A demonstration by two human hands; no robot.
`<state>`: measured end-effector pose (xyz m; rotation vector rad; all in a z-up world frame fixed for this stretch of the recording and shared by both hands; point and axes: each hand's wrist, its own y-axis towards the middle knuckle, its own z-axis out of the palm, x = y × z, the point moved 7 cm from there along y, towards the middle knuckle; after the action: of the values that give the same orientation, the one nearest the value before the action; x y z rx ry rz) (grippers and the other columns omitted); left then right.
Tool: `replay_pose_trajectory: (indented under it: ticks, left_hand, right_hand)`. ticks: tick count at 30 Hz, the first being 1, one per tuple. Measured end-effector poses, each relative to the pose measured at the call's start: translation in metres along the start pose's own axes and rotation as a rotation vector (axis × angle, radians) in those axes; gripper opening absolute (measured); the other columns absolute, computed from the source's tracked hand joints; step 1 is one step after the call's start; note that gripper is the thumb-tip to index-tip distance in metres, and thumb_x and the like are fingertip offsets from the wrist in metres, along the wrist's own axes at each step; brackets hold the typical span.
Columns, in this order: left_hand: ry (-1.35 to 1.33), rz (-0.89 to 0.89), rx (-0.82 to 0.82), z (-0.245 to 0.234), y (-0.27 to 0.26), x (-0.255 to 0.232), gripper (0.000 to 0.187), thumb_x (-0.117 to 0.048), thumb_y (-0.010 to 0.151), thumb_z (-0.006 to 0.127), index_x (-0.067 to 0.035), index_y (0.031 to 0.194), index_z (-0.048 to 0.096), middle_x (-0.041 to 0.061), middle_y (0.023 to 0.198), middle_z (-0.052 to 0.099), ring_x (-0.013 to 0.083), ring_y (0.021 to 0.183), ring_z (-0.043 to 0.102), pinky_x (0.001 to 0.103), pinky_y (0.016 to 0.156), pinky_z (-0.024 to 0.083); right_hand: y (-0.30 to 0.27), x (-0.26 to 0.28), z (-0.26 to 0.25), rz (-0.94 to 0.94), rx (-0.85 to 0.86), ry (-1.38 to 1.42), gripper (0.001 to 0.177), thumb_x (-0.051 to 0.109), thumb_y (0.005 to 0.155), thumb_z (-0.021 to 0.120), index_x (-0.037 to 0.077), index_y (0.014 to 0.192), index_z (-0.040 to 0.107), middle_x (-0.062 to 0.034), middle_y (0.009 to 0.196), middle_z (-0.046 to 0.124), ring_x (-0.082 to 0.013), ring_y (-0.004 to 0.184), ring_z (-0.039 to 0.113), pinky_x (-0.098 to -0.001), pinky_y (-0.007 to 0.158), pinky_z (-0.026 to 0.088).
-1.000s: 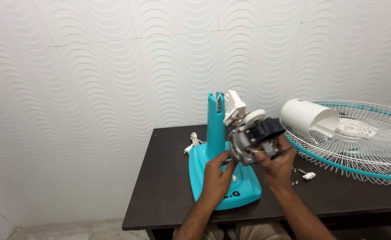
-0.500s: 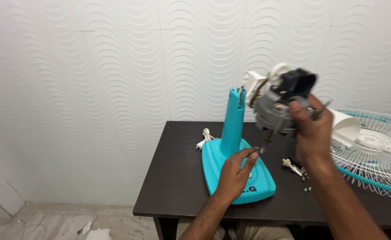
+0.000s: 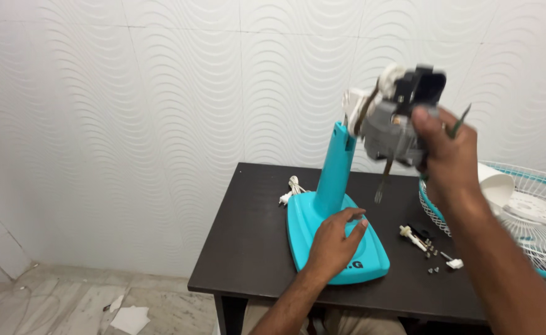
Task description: The person disassembles a teal table fan by removing the motor assembly from the base, then reattaches the motor and secures it with screws. The person uses a screwdriver to tighten the screws and reposition the motor within the base.
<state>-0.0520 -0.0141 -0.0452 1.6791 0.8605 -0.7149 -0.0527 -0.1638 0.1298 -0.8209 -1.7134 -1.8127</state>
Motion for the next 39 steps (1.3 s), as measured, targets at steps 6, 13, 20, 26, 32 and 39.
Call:
replay_pose_trajectory:
  ticks: [6, 13, 20, 26, 32, 39]
  left_hand:
    - [-0.011, -0.186, 0.045, 0.001, -0.003, 0.008, 0.041, -0.030, 0.097, 0.060, -0.006, 0.131, 0.065, 0.012, 0.129, 0.070, 0.0390, 0.086, 0.069, 0.044, 0.083, 0.055]
    - [0.060, -0.041, 0.023, 0.002, -0.001, 0.008, 0.037, -0.026, 0.099, 0.060, -0.005, 0.129, 0.065, 0.014, 0.123, 0.071, 0.0298, 0.117, 0.065, 0.043, 0.098, 0.051]
    - [0.210, -0.029, 0.097, 0.011, 0.002, 0.006, 0.041, -0.029, 0.096, 0.064, -0.006, 0.130, 0.064, 0.015, 0.120, 0.072, 0.0309, 0.104, 0.069, 0.045, 0.089, 0.053]
    - [0.232, -0.083, 0.125, 0.016, -0.002, 0.018, 0.039, -0.031, 0.094, 0.063, -0.006, 0.124, 0.067, 0.012, 0.116, 0.073, 0.0279, 0.097, 0.072, 0.043, 0.087, 0.054]
    - [0.261, -0.016, 0.080, 0.011, -0.001, 0.010, 0.035, -0.029, 0.095, 0.065, -0.003, 0.118, 0.071, 0.015, 0.103, 0.075, 0.0300, 0.093, 0.070, 0.045, 0.082, 0.055]
    - [0.263, -0.077, 0.210, 0.018, -0.006, 0.016, 0.031, -0.029, 0.098, 0.061, -0.004, 0.110, 0.074, 0.014, 0.088, 0.074, 0.0287, 0.078, 0.075, 0.044, 0.080, 0.056]
  right_hand:
    - [-0.030, -0.008, -0.004, 0.071, -0.052, -0.082, 0.048, 0.049, 0.095, 0.068, 0.004, 0.109, 0.067, 0.0043, 0.073, 0.058, -0.0031, 0.054, 0.045, -0.0214, 0.044, 0.031]
    - [-0.042, 0.001, -0.011, 0.093, -0.076, -0.167, 0.050, 0.053, 0.098, 0.065, 0.003, 0.104, 0.065, 0.0011, 0.068, 0.057, -0.0042, 0.047, 0.041, -0.0233, 0.040, 0.029]
    - [-0.027, 0.023, 0.015, 0.113, -0.078, -0.307, 0.045, 0.048, 0.100, 0.068, 0.004, 0.108, 0.070, 0.0031, 0.069, 0.055, -0.0027, 0.049, 0.039, -0.0227, 0.042, 0.027]
    - [-0.003, 0.027, 0.021, 0.189, -0.045, -0.488, 0.045, 0.048, 0.101, 0.069, 0.003, 0.104, 0.070, 0.0008, 0.064, 0.053, -0.0056, 0.047, 0.038, -0.0255, 0.040, 0.026]
    - [-0.041, 0.003, 0.017, 0.034, 0.012, -0.417, 0.049, 0.042, 0.099, 0.071, 0.005, 0.132, 0.068, -0.0005, 0.093, 0.066, -0.0054, 0.075, 0.055, -0.0217, 0.064, 0.044]
    - [-0.066, -0.028, 0.012, -0.083, 0.074, -0.236, 0.060, 0.033, 0.093, 0.076, 0.002, 0.141, 0.059, -0.0092, 0.122, 0.069, -0.0123, 0.102, 0.066, -0.0260, 0.084, 0.055]
